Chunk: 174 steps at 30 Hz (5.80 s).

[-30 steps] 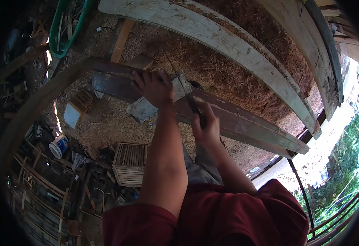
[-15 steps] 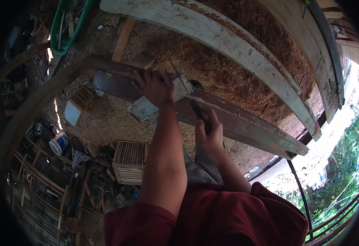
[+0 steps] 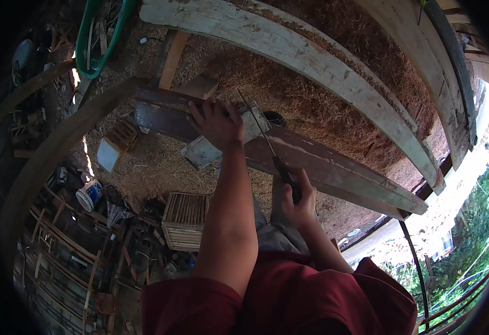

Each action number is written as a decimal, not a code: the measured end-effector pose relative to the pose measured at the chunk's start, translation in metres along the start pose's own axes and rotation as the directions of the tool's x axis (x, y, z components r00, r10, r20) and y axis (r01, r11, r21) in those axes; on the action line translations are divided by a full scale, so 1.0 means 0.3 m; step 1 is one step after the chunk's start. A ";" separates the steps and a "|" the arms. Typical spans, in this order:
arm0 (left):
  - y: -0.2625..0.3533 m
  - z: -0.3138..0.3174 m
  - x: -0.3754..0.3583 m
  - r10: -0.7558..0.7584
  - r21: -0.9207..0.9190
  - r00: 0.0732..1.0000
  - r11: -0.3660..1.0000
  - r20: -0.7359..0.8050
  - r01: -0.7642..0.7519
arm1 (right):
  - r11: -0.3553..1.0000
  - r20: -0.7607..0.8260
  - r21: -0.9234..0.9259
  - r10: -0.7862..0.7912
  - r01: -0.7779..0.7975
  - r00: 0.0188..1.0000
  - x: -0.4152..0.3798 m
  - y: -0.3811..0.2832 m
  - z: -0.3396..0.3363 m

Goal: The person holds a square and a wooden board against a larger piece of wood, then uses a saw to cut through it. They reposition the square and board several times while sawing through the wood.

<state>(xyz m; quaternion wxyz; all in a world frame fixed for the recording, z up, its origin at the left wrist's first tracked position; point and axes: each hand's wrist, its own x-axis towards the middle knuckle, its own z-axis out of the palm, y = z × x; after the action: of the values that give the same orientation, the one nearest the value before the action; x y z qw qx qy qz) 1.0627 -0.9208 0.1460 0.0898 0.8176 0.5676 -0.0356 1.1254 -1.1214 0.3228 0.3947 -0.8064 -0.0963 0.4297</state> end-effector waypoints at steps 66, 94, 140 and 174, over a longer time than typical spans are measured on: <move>0.025 0.082 -0.041 -0.636 -0.165 0.732 0.771 -0.243 0.615 | 0.999 0.439 0.019 -0.054 0.050 0.897 0.374 0.008 0.009; 0.030 0.056 -0.017 -0.598 -0.087 0.784 0.801 -0.169 0.593 | 0.986 0.231 -0.163 -0.008 0.047 0.973 0.324 -0.120 0.049; 0.019 0.049 -0.045 -0.550 -0.073 0.830 0.835 -0.087 0.546 | 0.974 0.146 -0.214 -0.047 0.078 0.988 0.295 -0.080 0.070; 0.033 0.036 -0.040 -0.586 -0.090 0.808 0.810 -0.060 0.580 | 0.973 0.110 -0.218 -0.050 0.073 0.993 0.281 -0.097 0.080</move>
<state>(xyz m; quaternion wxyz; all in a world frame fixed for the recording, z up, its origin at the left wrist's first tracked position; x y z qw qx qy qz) 1.0681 -0.9373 0.1384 0.0778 0.6015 0.7950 -0.0077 1.1638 -1.0468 0.2841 0.3097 -0.8187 -0.1890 0.4450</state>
